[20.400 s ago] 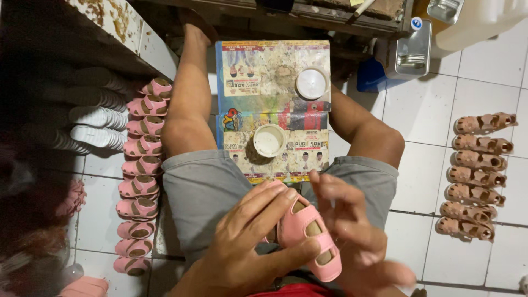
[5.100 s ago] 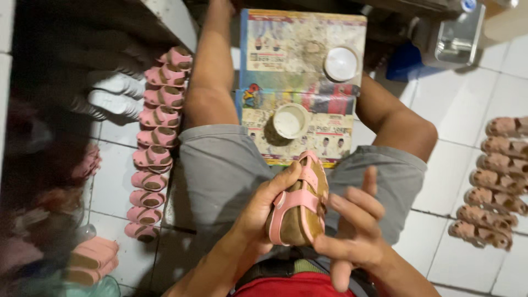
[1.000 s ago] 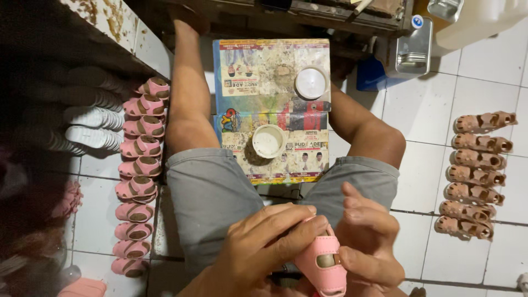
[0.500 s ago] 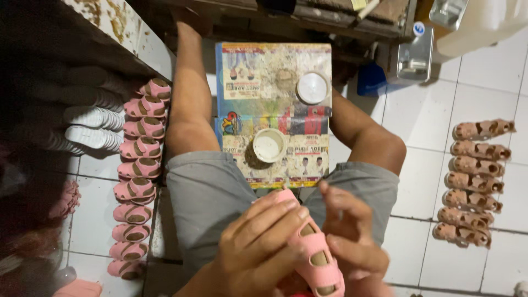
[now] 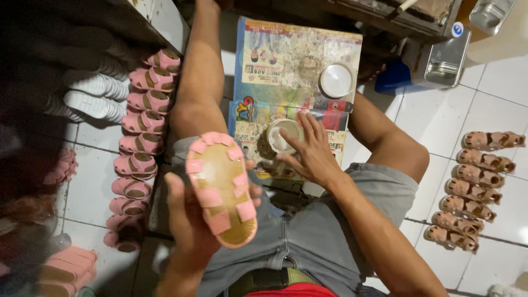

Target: The person sits on the floor and repeatedly rubs the straps and soles of pink sandals with a small cloth. They pick up each sandal from a nearby shelf, rub it, and place it back. The process is repeated for multiple sandals.

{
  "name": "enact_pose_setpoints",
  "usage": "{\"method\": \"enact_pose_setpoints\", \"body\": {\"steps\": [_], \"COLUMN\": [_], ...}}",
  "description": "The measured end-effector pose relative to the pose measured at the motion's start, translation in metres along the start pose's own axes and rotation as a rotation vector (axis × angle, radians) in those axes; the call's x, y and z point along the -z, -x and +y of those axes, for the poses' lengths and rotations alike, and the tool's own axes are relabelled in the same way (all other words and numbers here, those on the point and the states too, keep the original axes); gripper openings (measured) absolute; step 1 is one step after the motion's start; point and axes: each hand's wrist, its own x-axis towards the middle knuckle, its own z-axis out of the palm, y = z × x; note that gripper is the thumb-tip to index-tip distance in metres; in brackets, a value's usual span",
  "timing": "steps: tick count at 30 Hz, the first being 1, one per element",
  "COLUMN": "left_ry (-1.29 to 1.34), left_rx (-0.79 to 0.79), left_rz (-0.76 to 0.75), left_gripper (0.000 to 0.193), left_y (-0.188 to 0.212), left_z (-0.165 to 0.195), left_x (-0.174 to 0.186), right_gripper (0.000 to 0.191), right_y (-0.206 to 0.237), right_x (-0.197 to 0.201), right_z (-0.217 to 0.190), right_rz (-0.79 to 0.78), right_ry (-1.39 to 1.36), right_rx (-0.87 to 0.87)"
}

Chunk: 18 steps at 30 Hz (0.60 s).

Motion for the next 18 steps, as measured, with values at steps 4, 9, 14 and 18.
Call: {"method": "enact_pose_setpoints", "body": {"steps": [4,9,14,18], "left_ry": [0.137,0.023,0.013,0.053], "left_rx": [0.066,0.286,0.346,0.326], "left_rz": [-0.249,-0.161,-0.218,-0.16], "left_gripper": [0.085,0.084,0.081,0.066], "left_y": [-0.01,-0.016,-0.018,-0.014], "left_z": [-0.019,-0.035,-0.049,-0.048], "left_x": [0.016,0.026,0.005,-0.013], "right_gripper": [0.042,0.027,0.048,0.067], "right_y": [0.006,0.036,0.062,0.061], "right_x": [0.009,0.066,0.073,0.055], "right_z": [0.004,-0.033,-0.087,-0.1], "right_rz": [0.082,0.034,0.414,0.303], "right_ry": [-0.069,-0.42,-1.214,-0.494], "right_rx": [0.083,-0.156,-0.277,-0.278]}}
